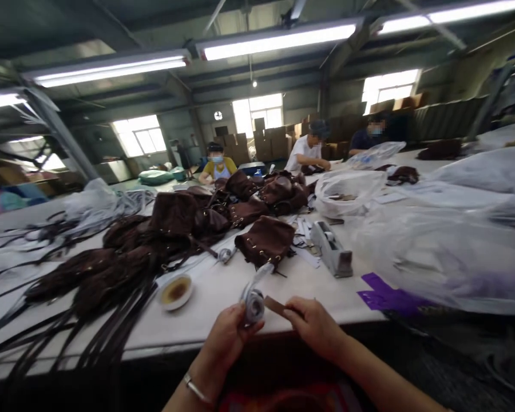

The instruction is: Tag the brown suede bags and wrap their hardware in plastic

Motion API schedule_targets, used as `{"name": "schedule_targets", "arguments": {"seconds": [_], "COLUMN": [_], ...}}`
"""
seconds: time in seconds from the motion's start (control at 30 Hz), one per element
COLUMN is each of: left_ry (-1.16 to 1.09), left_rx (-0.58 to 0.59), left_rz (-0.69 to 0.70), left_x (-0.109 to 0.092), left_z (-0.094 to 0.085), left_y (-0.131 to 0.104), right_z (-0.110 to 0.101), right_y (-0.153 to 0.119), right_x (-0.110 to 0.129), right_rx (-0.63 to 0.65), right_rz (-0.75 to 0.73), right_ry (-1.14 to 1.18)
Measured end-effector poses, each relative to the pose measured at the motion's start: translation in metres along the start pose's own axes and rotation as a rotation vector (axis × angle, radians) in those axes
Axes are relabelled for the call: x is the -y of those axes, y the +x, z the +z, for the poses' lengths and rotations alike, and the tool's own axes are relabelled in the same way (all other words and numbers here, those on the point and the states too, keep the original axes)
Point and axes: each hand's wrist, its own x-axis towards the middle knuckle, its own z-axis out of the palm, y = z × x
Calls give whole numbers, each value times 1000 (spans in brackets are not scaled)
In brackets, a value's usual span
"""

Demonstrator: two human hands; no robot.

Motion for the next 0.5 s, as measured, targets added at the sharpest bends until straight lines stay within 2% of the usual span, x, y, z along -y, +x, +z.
{"name": "schedule_targets", "arguments": {"seconds": [0.17,0.33,0.5], "left_ry": [-16,9,47], "left_rx": [67,112,120], "left_rz": [-15,-36,-51], "left_x": [8,8,10], "left_z": [-9,-8,-7], "left_y": [-1,-1,-2], "right_z": [7,21,32], "right_y": [-2,1,6], "right_x": [4,4,0], "right_rx": [-5,-26,11], "right_rz": [-19,-128,-223], "right_ry": [-146,-454,-577]}}
